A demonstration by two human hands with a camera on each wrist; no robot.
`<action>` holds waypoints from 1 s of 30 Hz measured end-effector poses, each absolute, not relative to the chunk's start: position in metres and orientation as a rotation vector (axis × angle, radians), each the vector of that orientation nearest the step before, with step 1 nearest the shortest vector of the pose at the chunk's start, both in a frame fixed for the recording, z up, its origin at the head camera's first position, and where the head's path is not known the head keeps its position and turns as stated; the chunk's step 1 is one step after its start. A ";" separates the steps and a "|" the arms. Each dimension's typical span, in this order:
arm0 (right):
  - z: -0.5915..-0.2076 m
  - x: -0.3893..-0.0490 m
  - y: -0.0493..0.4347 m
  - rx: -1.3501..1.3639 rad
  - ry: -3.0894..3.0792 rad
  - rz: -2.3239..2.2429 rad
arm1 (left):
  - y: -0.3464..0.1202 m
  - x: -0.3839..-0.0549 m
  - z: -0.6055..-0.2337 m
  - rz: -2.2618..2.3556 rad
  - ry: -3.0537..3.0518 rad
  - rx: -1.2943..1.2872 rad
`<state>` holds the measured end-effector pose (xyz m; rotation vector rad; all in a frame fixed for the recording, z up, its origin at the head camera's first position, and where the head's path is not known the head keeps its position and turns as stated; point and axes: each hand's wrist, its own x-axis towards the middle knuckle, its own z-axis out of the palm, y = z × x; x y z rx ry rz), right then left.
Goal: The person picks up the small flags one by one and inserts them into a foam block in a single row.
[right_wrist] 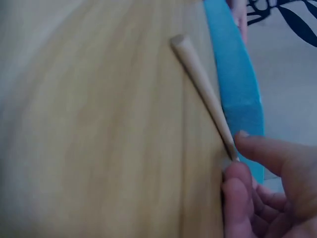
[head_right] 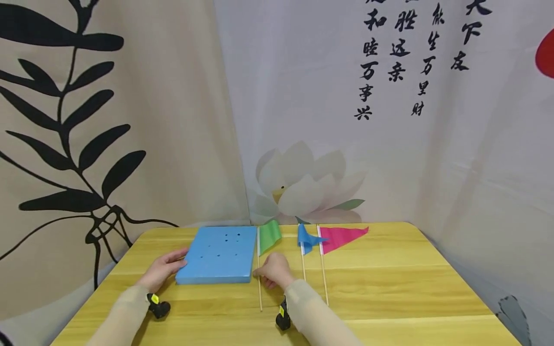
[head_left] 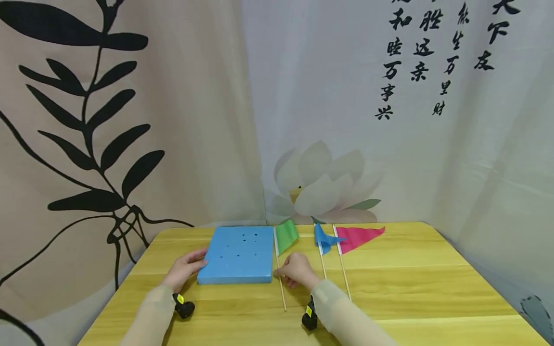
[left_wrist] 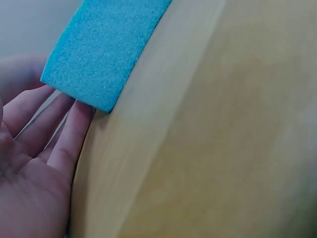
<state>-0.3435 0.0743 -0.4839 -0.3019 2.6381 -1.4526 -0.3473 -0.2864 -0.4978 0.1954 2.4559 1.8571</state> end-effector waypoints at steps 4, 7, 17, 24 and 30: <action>-0.486 -0.345 0.072 -0.305 2.726 -1.383 | -0.285 -0.345 -0.498 1.845 2.472 0.189; -0.486 -0.346 0.072 -0.310 2.714 -1.388 | -0.285 -0.345 -0.498 1.836 2.480 0.188; -0.482 -0.343 0.079 -0.295 2.631 -1.481 | -0.288 -0.348 -0.501 1.832 2.475 0.180; -0.488 -0.345 0.088 -0.263 2.472 -1.646 | -0.288 -0.347 -0.500 1.834 2.465 0.169; -0.487 -0.349 0.098 -0.193 2.163 -1.804 | -0.290 -0.349 -0.502 1.821 2.461 0.173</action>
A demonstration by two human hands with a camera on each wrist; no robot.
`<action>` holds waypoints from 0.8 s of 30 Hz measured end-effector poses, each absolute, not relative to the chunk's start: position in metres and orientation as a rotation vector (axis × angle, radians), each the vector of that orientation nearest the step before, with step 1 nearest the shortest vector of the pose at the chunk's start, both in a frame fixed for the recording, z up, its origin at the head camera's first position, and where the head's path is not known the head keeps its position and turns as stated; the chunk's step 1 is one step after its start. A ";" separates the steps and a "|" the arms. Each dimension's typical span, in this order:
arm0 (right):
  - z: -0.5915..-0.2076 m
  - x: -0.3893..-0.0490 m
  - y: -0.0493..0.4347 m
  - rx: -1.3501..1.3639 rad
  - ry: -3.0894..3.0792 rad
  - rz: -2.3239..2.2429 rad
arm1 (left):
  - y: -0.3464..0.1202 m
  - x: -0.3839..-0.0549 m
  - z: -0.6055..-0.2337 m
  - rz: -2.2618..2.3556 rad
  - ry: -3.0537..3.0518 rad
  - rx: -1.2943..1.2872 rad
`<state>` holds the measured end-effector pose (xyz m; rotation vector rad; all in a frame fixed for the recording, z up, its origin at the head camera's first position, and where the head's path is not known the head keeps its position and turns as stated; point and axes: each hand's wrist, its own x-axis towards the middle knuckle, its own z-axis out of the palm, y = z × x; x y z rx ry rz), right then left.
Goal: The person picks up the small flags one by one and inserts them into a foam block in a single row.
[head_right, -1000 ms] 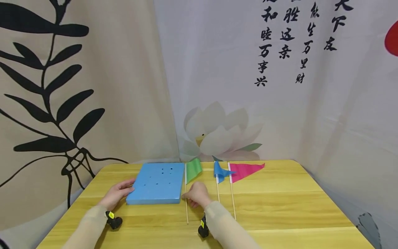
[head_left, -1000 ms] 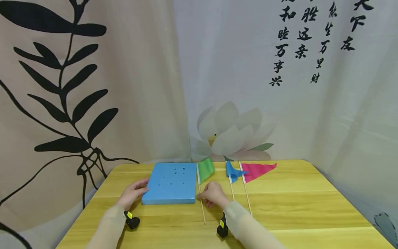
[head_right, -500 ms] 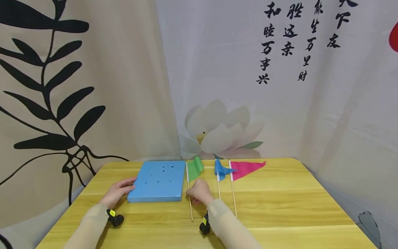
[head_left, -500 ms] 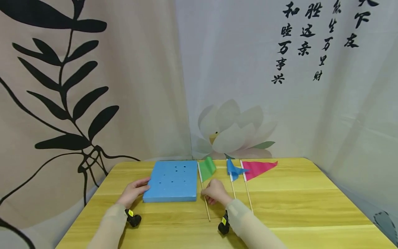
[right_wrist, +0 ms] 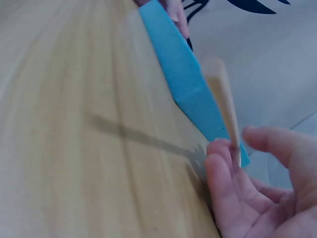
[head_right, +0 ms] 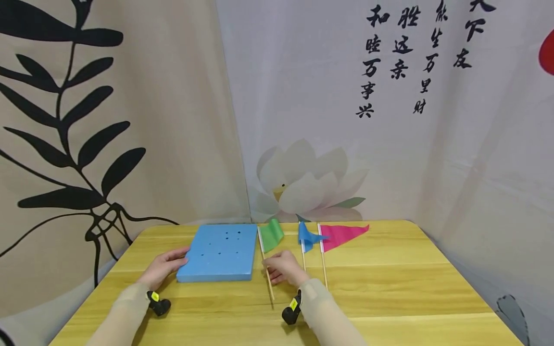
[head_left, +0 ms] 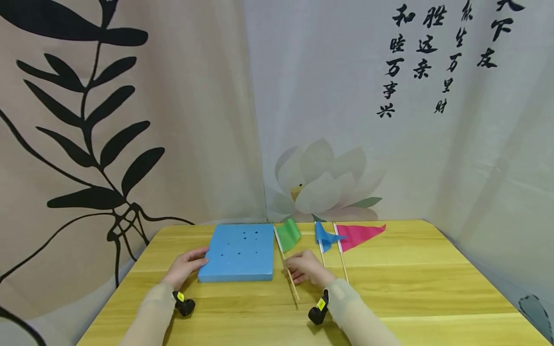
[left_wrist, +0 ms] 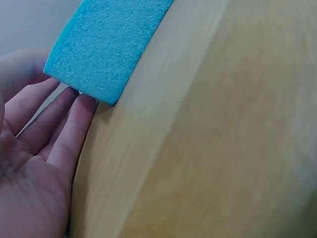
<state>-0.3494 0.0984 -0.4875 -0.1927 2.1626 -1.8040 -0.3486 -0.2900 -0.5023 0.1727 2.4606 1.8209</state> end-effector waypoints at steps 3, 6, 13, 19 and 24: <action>-0.487 -0.351 0.101 -0.185 2.072 -1.831 | -0.290 -0.348 -0.503 1.836 2.452 0.161; -0.488 -0.353 0.103 -0.194 2.017 -1.845 | -0.290 -0.347 -0.502 1.828 2.459 0.179; -0.488 -0.355 0.105 -0.240 1.923 -1.888 | -0.287 -0.343 -0.497 1.835 2.456 0.185; -0.483 -0.355 0.106 -0.192 1.932 -1.959 | -0.289 -0.346 -0.500 1.829 2.448 0.172; -0.476 -0.357 0.104 -0.167 1.957 -2.035 | -0.289 -0.347 -0.502 1.828 2.448 0.177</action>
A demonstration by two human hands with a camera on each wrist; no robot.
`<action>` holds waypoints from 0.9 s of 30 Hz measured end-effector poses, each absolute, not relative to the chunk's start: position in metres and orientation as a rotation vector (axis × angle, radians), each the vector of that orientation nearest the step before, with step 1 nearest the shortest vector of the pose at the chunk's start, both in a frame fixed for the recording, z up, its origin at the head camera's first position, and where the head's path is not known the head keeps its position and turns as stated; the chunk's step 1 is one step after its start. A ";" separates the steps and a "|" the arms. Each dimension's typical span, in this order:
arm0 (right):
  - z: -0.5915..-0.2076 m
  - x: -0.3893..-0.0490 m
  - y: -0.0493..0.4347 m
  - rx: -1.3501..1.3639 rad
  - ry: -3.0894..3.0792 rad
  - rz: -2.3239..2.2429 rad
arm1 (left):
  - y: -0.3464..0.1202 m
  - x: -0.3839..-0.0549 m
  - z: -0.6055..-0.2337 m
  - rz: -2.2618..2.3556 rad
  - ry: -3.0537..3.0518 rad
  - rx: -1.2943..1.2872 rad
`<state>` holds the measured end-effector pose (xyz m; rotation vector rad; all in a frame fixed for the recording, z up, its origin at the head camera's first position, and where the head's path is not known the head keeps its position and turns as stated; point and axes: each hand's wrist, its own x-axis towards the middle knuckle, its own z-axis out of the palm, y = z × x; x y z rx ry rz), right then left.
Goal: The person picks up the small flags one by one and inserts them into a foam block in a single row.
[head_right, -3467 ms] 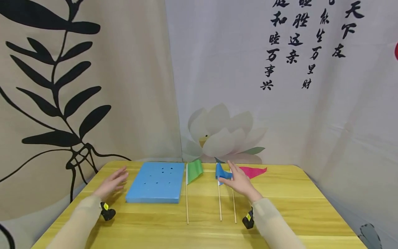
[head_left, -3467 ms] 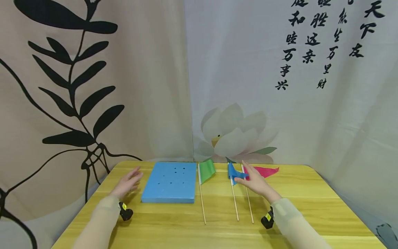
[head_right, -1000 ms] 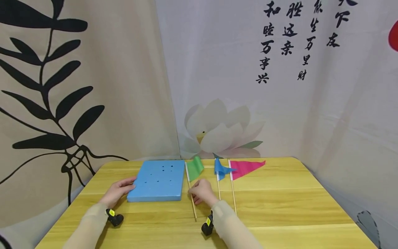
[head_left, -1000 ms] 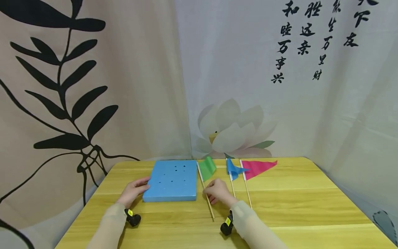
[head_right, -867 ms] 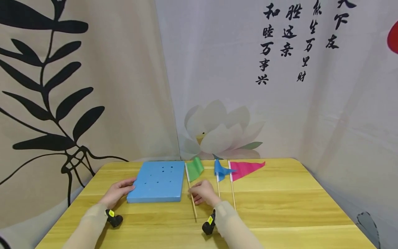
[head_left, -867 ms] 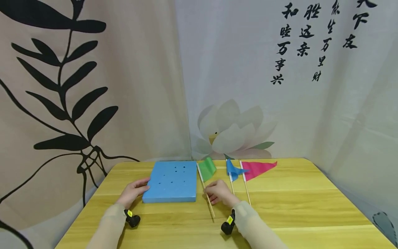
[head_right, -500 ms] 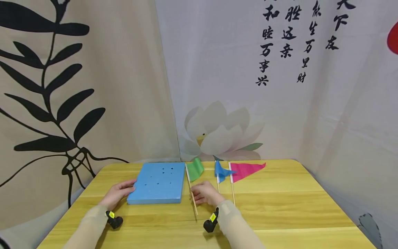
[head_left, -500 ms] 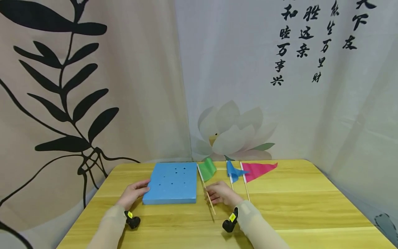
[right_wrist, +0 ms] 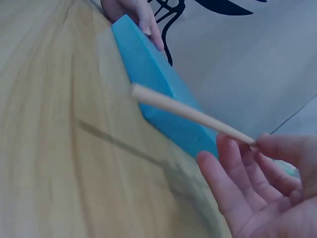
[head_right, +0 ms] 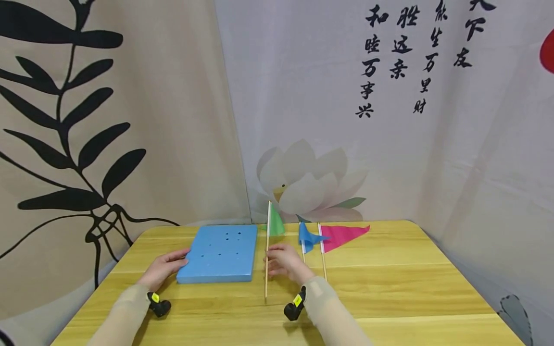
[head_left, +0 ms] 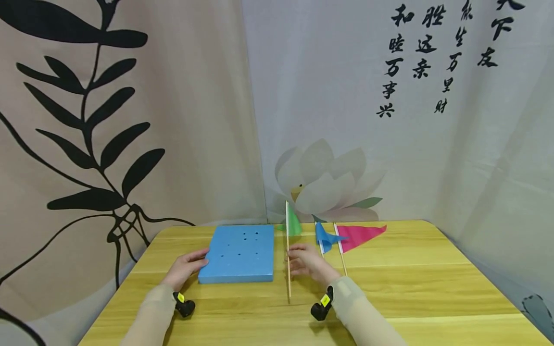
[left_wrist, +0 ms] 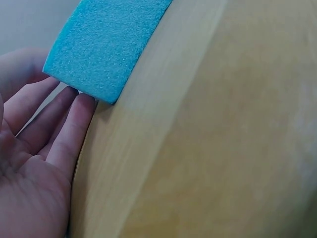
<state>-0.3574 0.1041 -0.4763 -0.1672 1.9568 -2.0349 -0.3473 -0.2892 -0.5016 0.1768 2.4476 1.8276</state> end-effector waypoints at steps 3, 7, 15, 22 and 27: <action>-0.469 -0.360 0.100 -0.151 1.961 -2.074 | -0.289 -0.346 -0.502 1.837 2.447 0.177; -0.458 -0.361 0.097 -0.156 1.967 -2.117 | -0.288 -0.344 -0.501 1.838 2.453 0.169; -0.439 -0.366 0.090 -0.220 1.994 -2.265 | -0.286 -0.343 -0.495 1.824 2.480 0.156; -0.427 -0.369 0.081 -0.245 2.025 -2.377 | -0.288 -0.345 -0.496 1.834 2.477 0.166; -0.421 -0.372 0.073 -0.252 2.018 -2.454 | -0.287 -0.344 -0.498 1.822 2.482 0.161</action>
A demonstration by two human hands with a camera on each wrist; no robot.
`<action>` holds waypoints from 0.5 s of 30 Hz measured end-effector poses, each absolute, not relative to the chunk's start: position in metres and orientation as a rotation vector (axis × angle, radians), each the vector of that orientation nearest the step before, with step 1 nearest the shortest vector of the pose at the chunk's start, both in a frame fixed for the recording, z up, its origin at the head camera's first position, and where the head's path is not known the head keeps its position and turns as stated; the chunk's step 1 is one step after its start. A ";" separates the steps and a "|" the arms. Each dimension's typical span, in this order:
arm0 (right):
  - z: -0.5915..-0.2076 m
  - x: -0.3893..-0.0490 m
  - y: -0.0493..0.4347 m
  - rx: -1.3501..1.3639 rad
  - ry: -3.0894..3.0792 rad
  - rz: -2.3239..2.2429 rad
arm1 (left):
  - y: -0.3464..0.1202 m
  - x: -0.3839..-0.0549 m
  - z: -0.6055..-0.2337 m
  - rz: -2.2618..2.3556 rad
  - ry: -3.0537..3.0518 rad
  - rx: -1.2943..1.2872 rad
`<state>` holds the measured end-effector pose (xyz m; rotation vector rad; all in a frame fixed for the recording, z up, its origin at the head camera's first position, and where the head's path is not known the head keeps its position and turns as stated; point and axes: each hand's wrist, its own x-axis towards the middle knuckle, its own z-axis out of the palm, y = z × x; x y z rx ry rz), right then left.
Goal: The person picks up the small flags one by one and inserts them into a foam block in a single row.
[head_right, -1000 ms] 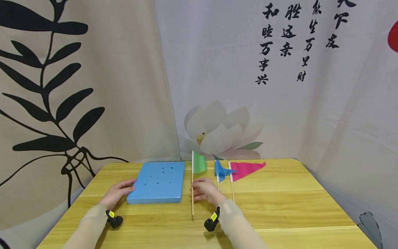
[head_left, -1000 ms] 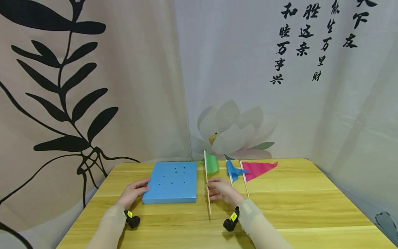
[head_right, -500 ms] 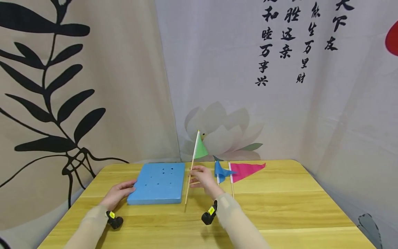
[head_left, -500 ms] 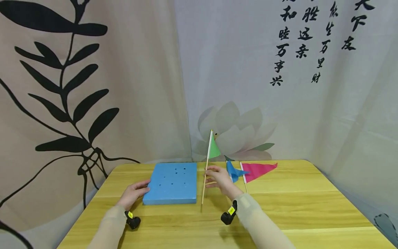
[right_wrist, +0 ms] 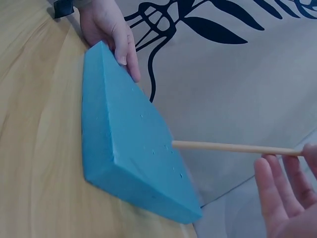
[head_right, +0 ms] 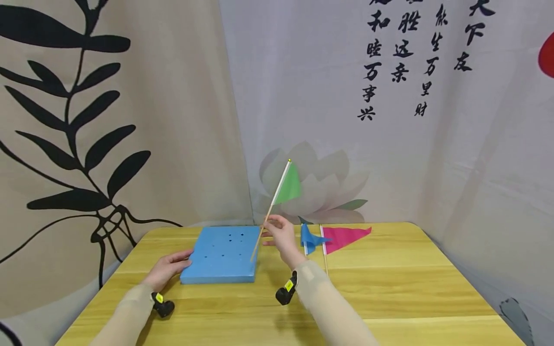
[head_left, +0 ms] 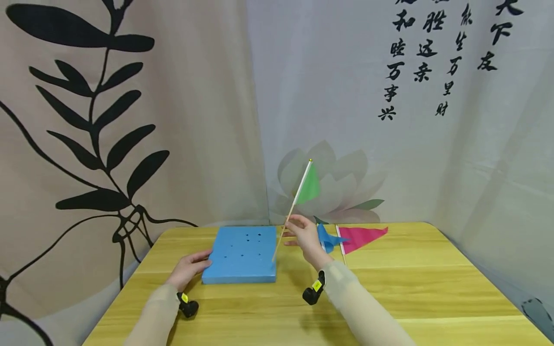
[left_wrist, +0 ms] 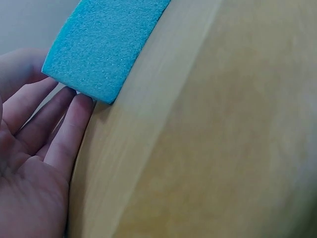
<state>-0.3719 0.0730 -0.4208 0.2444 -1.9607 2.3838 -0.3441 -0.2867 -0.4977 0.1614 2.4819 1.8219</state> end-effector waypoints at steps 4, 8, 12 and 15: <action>-0.418 -0.375 0.063 0.280 -1.915 2.389 | -0.287 -0.343 -0.500 1.821 2.488 0.148; -0.415 -0.378 0.052 0.312 -1.871 2.406 | -0.288 -0.344 -0.500 1.817 2.496 0.156; -0.414 -0.380 0.039 0.308 -1.846 2.421 | -0.289 -0.346 -0.501 1.827 2.499 0.169; -0.417 -0.382 0.028 0.288 -1.838 2.425 | -0.289 -0.345 -0.502 1.843 2.482 0.168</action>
